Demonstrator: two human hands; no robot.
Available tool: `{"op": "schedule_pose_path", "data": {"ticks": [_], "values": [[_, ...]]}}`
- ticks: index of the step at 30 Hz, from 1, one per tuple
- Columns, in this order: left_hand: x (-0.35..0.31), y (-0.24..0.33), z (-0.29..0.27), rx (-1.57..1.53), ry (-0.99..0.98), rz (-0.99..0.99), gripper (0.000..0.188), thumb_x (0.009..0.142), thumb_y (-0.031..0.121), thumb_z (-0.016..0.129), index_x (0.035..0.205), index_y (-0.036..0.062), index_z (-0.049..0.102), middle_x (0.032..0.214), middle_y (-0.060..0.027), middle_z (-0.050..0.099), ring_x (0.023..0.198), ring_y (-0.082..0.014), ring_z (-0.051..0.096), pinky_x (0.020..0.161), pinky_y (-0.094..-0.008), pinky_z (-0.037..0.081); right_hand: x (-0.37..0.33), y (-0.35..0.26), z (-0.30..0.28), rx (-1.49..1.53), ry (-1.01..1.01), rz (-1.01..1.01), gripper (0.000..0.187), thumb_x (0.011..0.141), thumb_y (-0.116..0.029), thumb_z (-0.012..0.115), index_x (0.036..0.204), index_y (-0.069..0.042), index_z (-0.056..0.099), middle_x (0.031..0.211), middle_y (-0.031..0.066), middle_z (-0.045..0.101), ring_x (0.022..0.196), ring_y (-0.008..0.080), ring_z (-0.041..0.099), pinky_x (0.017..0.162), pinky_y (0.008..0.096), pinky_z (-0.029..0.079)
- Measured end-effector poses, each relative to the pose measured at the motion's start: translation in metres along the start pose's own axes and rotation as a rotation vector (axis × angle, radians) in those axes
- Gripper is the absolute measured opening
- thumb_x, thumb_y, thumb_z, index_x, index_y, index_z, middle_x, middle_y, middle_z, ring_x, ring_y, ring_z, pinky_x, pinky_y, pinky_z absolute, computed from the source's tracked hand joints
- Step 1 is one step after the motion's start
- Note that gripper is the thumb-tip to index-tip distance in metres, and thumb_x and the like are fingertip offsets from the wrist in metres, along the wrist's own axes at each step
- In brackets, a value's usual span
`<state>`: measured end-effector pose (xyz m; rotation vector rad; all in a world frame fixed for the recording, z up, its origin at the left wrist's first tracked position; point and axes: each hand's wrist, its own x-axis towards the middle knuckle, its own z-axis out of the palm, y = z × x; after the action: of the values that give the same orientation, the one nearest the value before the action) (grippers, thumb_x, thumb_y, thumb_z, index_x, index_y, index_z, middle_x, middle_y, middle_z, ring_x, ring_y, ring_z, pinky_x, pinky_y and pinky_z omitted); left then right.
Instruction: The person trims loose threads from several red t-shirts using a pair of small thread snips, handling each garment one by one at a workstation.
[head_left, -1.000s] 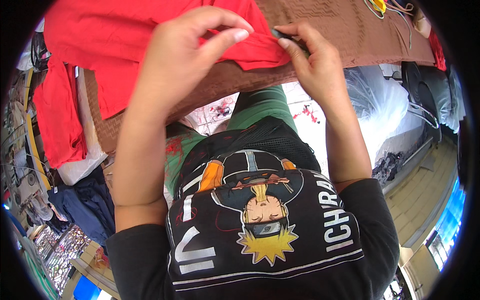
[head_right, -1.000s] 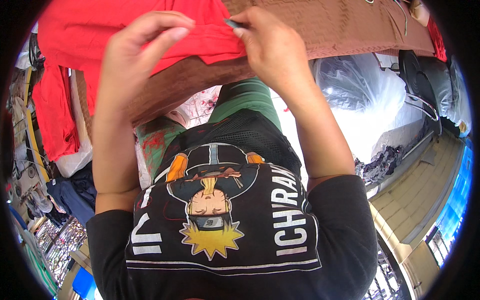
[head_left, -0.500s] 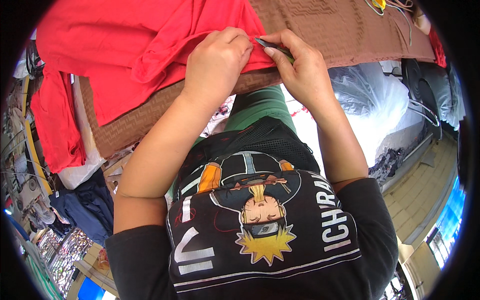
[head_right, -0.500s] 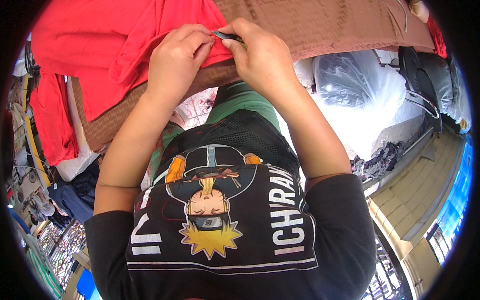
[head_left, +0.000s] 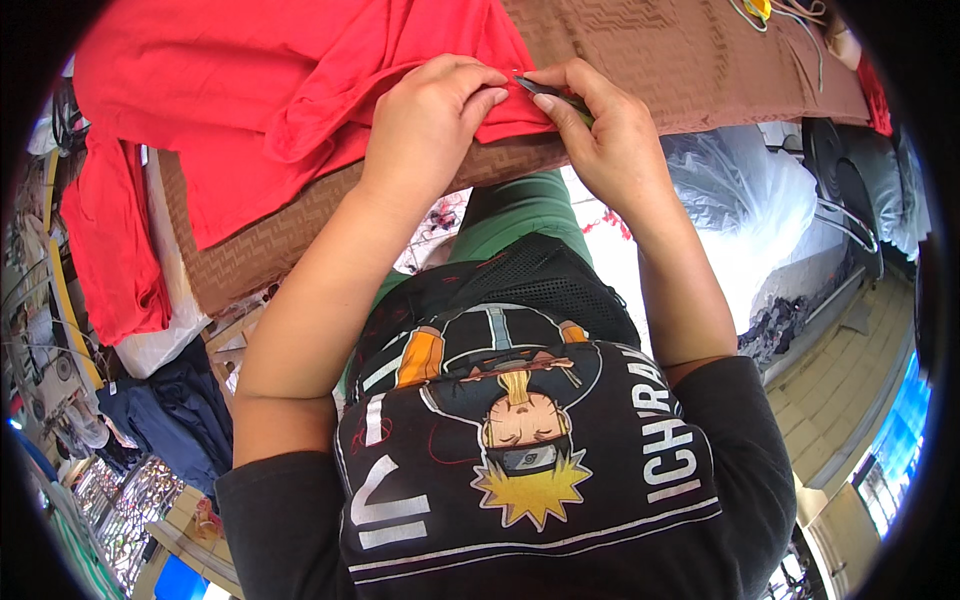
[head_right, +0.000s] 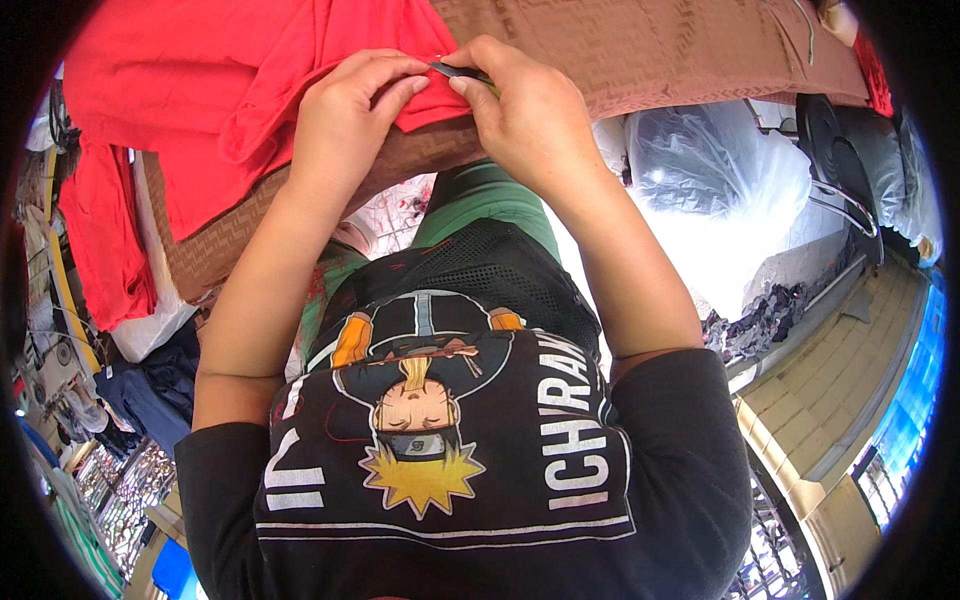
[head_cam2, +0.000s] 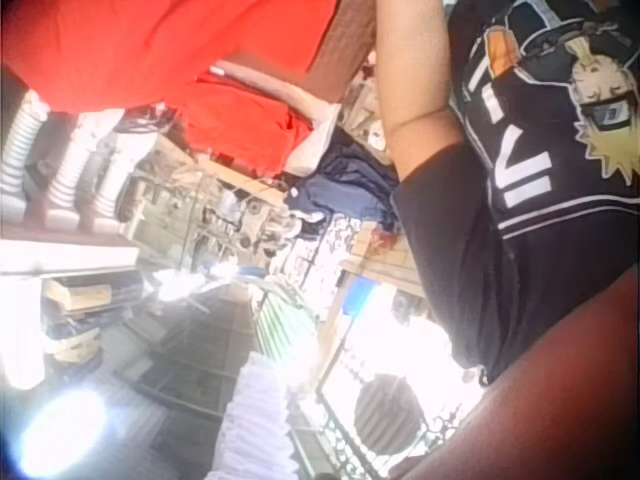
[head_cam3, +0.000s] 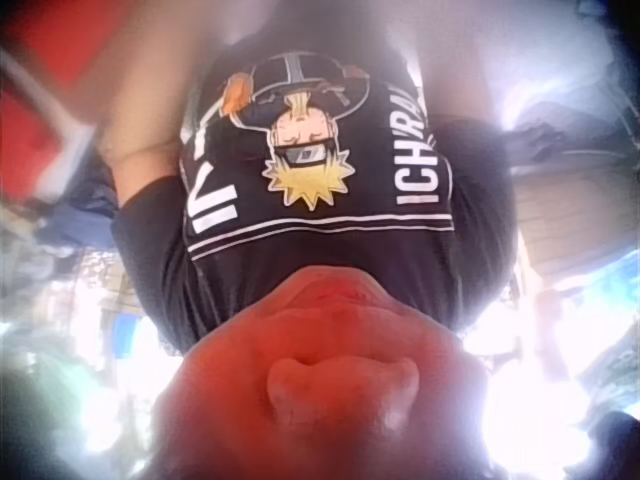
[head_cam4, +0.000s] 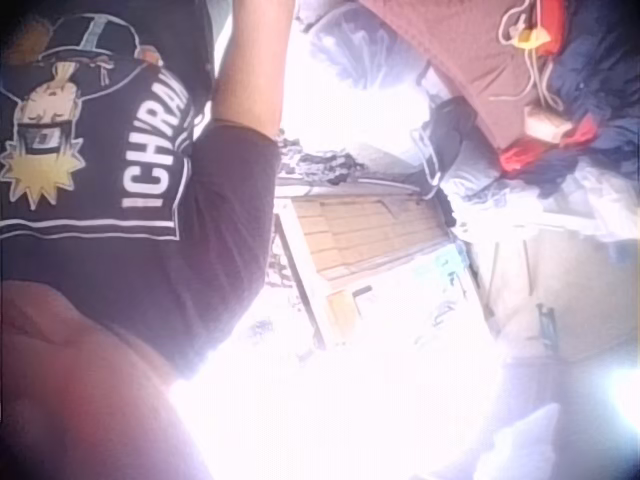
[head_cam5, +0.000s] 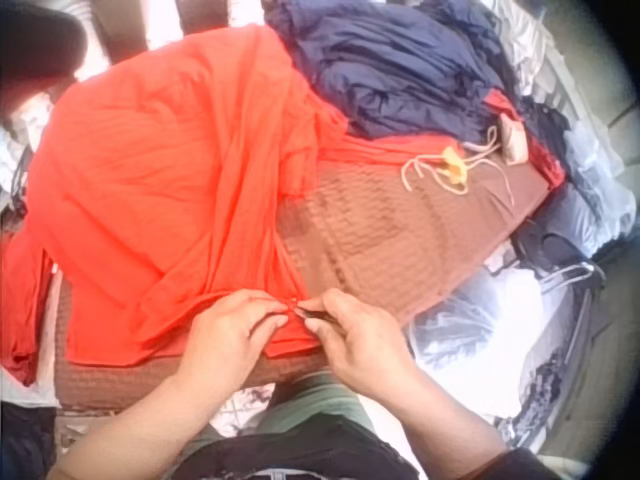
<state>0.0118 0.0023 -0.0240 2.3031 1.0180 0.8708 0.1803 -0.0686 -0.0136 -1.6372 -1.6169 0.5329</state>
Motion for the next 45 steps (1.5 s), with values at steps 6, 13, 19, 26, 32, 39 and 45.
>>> {"op": "schedule_pose_path", "data": {"ticks": [6,13,19,26,32,39,45], "values": [[-0.001,0.003,0.008,0.276,0.042,0.183,0.010,0.077,0.011,0.070,0.085,0.0047,0.068,0.086,-0.0063,0.065,0.077,-0.0266,0.063,0.068,-0.0348,0.052,0.001,-0.001,0.001,-0.007,-0.002,0.011,0.017,0.086,-0.013,0.060,0.103,-0.009,0.063,0.093,0.0146,0.068,0.087,0.0360,0.063,0.074,0.0422,0.049],[0.002,-0.007,0.003,0.077,0.007,-0.021,0.014,0.083,0.013,0.066,0.092,0.0023,0.067,0.087,-0.0113,0.066,0.079,-0.0263,0.065,0.070,-0.0346,0.052,0.000,-0.001,0.001,0.029,0.009,0.011,0.017,0.086,-0.013,0.061,0.102,-0.009,0.064,0.092,0.0145,0.068,0.087,0.0355,0.064,0.074,0.0414,0.049],[0.009,-0.005,-0.006,-0.050,-0.095,-0.184,0.018,0.089,0.016,0.063,0.096,-0.0003,0.066,0.090,-0.0127,0.069,0.083,-0.0218,0.067,0.076,-0.0302,0.051,0.000,-0.001,0.000,0.021,-0.005,0.023,0.017,0.086,-0.013,0.061,0.102,-0.009,0.064,0.092,0.0139,0.067,0.086,0.0348,0.064,0.074,0.0415,0.049],[0.010,-0.014,-0.016,-0.234,-0.219,-0.187,0.019,0.089,0.012,0.062,0.101,-0.0002,0.068,0.099,-0.0092,0.069,0.091,-0.0168,0.066,0.085,-0.0276,0.050,0.001,-0.001,-0.002,0.000,-0.015,-0.012,0.017,0.086,-0.014,0.061,0.101,-0.009,0.064,0.092,0.0143,0.067,0.086,0.0352,0.063,0.073,0.0424,0.049],[0.004,-0.008,-0.009,-0.068,-0.139,0.002,0.014,0.083,0.008,0.066,0.095,0.0026,0.070,0.098,-0.0071,0.067,0.088,-0.0201,0.065,0.080,-0.0293,0.052,0.002,-0.002,-0.003,0.004,-0.025,-0.005,0.016,0.086,-0.015,0.061,0.102,-0.009,0.064,0.091,0.0147,0.067,0.086,0.0356,0.063,0.073,0.0425,0.049],[0.005,-0.011,0.002,0.173,-0.025,0.211,0.009,0.085,0.010,0.064,0.091,0.0022,0.064,0.091,-0.0095,0.066,0.082,-0.0270,0.065,0.072,-0.0333,0.053,0.002,-0.002,-0.003,0.001,-0.032,-0.001,0.016,0.087,-0.015,0.061,0.101,-0.009,0.064,0.091,0.0150,0.066,0.086,0.0358,0.063,0.073,0.0426,0.049],[0.017,-0.009,-0.014,-0.049,-0.238,-0.163,0.016,0.091,0.014,0.059,0.099,-0.0001,0.061,0.090,-0.0120,0.069,0.086,-0.0234,0.067,0.077,-0.0326,0.052,0.003,-0.001,-0.003,-0.013,-0.030,-0.034,0.017,0.086,-0.016,0.061,0.101,-0.008,0.064,0.091,0.0142,0.066,0.086,0.0354,0.063,0.073,0.0424,0.049]]}}
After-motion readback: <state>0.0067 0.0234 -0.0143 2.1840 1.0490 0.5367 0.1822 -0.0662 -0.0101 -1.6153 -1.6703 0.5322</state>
